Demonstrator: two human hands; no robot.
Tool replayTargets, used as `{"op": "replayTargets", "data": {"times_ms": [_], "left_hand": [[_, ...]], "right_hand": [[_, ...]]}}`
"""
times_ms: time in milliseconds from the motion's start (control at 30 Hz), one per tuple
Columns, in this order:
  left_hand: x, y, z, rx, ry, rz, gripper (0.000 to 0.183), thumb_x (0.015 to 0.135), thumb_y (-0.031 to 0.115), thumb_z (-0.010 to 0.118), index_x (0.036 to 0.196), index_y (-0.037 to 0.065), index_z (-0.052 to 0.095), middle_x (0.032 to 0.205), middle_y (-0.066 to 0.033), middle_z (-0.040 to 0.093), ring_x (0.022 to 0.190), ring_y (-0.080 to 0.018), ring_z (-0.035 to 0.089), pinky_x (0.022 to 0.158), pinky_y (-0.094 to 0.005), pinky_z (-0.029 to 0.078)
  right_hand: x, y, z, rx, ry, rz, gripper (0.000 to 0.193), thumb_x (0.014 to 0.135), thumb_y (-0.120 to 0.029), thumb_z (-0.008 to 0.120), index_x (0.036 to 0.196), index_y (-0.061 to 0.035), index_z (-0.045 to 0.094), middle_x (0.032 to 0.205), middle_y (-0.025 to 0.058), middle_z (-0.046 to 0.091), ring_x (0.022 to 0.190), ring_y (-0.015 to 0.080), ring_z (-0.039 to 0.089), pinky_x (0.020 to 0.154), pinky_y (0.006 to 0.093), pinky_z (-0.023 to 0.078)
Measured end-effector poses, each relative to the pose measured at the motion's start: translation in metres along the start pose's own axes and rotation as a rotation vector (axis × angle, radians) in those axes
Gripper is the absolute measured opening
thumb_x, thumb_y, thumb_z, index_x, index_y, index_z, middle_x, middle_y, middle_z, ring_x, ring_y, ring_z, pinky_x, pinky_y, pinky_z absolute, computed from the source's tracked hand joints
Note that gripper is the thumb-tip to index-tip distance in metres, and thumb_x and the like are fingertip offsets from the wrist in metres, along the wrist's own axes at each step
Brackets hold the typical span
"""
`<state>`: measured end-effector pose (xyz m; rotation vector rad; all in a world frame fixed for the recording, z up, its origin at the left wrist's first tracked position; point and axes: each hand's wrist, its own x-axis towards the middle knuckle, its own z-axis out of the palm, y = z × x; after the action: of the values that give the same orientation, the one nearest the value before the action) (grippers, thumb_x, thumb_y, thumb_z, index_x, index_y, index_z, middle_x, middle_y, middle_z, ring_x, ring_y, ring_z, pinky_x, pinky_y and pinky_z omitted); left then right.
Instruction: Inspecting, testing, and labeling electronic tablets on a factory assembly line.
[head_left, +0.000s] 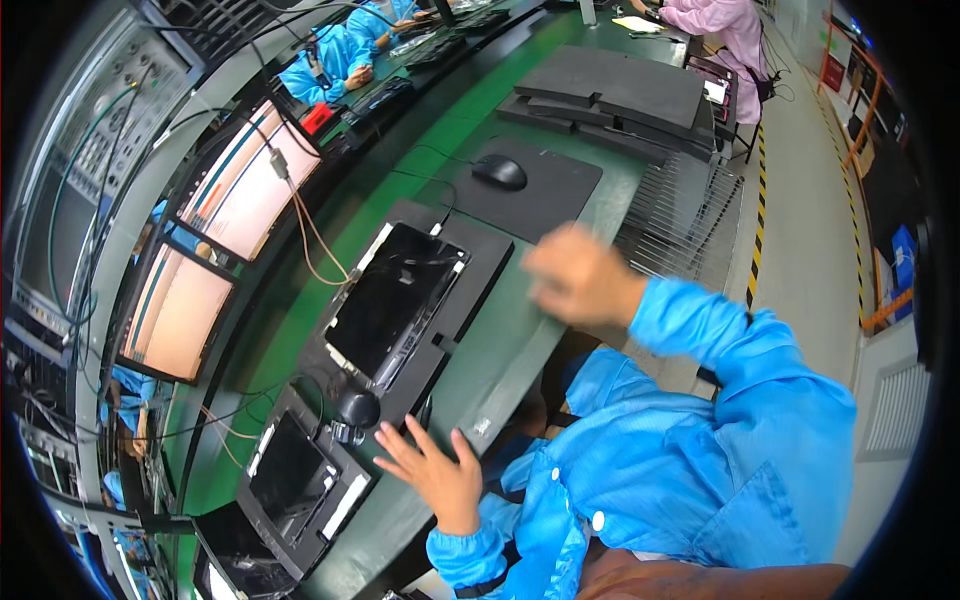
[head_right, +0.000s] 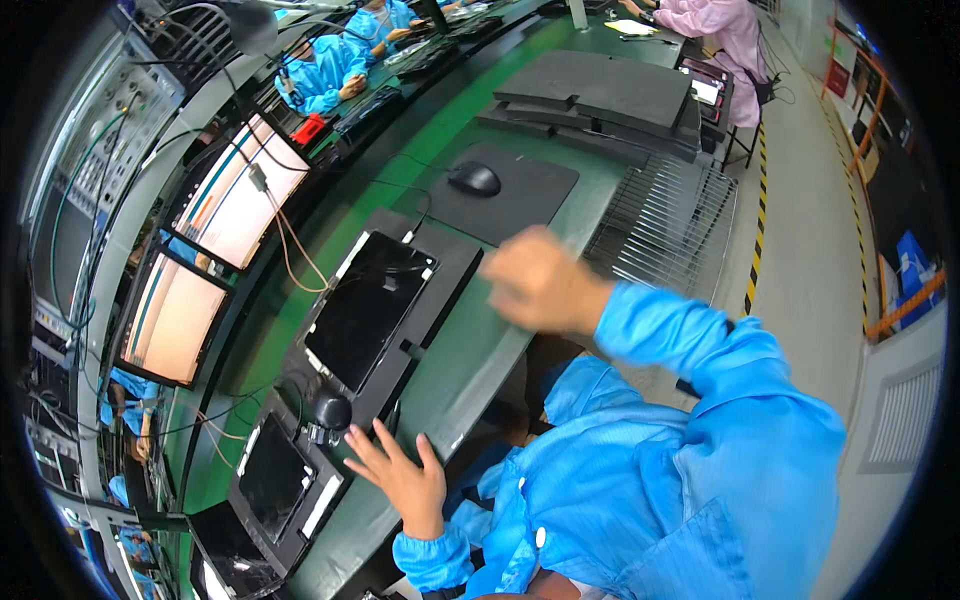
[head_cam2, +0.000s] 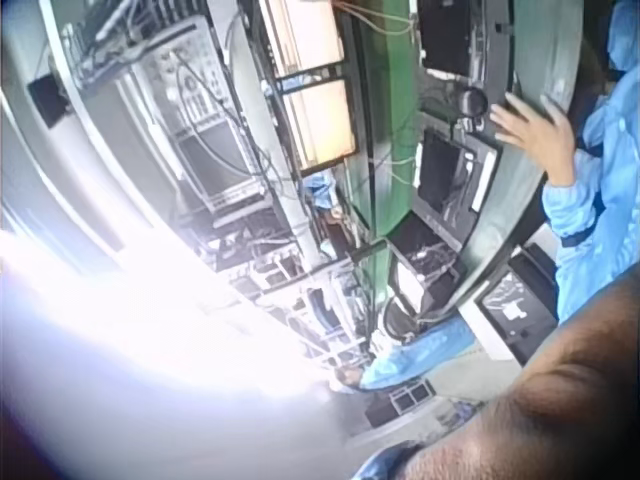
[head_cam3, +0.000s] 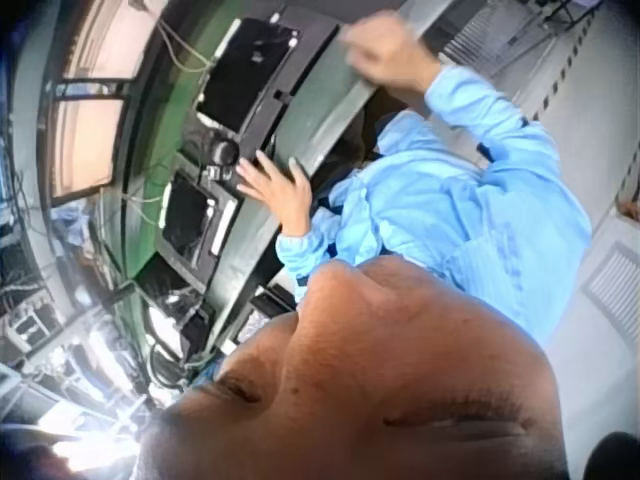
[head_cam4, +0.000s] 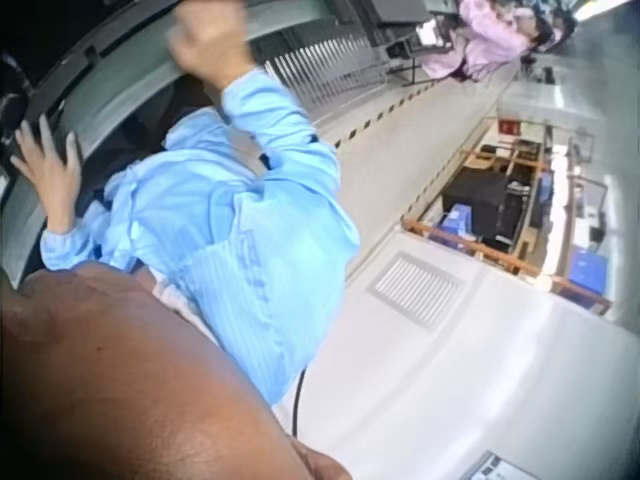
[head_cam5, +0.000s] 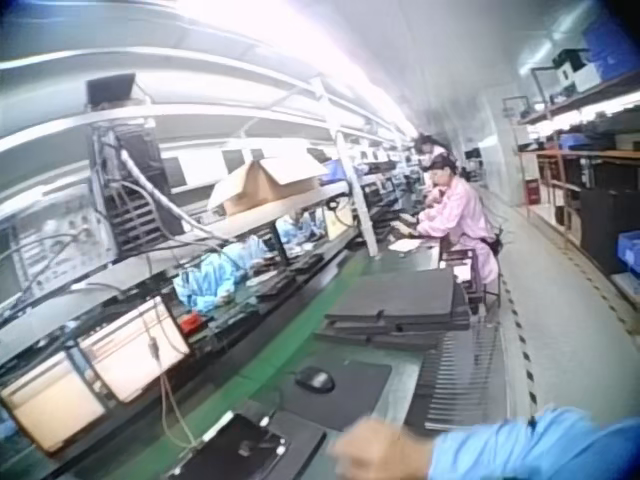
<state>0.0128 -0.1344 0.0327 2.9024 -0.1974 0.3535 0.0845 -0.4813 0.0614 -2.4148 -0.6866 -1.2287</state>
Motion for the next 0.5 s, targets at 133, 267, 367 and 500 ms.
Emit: {"op": "replayTargets", "data": {"times_ms": [133, 267, 367, 500], "left_hand": [[-0.005, 0.000, -0.001, 0.039, 0.060, 0.028, 0.070, 0.094, 0.026, 0.065, 0.151, -0.005, 0.040, 0.165, -0.0297, 0.020, 0.155, -0.0461, 0.014, 0.122, -0.0676, 0.003], [-0.002, 0.005, -0.002, 0.049, 0.055, 0.044, 0.069, 0.094, 0.025, 0.064, 0.151, -0.006, 0.041, 0.164, -0.0293, 0.021, 0.155, -0.0457, 0.015, 0.123, -0.0665, 0.003], [-0.002, 0.005, -0.002, 0.012, 0.070, 0.025, 0.070, 0.093, 0.024, 0.066, 0.151, -0.005, 0.040, 0.164, -0.0280, 0.024, 0.155, -0.0454, 0.016, 0.123, -0.0658, 0.003], [-0.006, 0.002, 0.002, -0.032, 0.171, 0.051, 0.075, 0.089, 0.023, 0.071, 0.153, -0.002, 0.039, 0.162, -0.0254, 0.029, 0.154, -0.0441, 0.021, 0.123, -0.0667, 0.006]], "right_hand": [[0.002, 0.153, -0.086, -0.977, -0.073, 0.439, 0.084, 0.077, -0.036, 0.081, 0.147, -0.0076, 0.045, 0.147, 0.0150, 0.049, 0.142, 0.0349, 0.040, 0.113, 0.0606, 0.032], [-0.015, 0.237, -0.140, -0.841, -0.565, 0.871, 0.086, 0.087, -0.050, 0.075, 0.157, -0.0151, 0.038, 0.160, 0.0152, 0.040, 0.149, 0.0359, 0.035, 0.117, 0.0558, 0.035], [-0.020, 0.248, -0.166, -0.700, -0.340, 0.673, 0.060, 0.093, -0.039, 0.073, 0.144, -0.0121, 0.058, 0.146, 0.0158, 0.057, 0.136, 0.0359, 0.053, 0.111, 0.0418, 0.045], [-0.031, 0.229, -0.206, -0.668, -0.033, 0.450, 0.048, 0.092, -0.019, 0.072, 0.138, -0.0129, 0.062, 0.140, 0.0119, 0.062, 0.130, 0.0327, 0.057, 0.108, 0.0400, 0.046]]}}
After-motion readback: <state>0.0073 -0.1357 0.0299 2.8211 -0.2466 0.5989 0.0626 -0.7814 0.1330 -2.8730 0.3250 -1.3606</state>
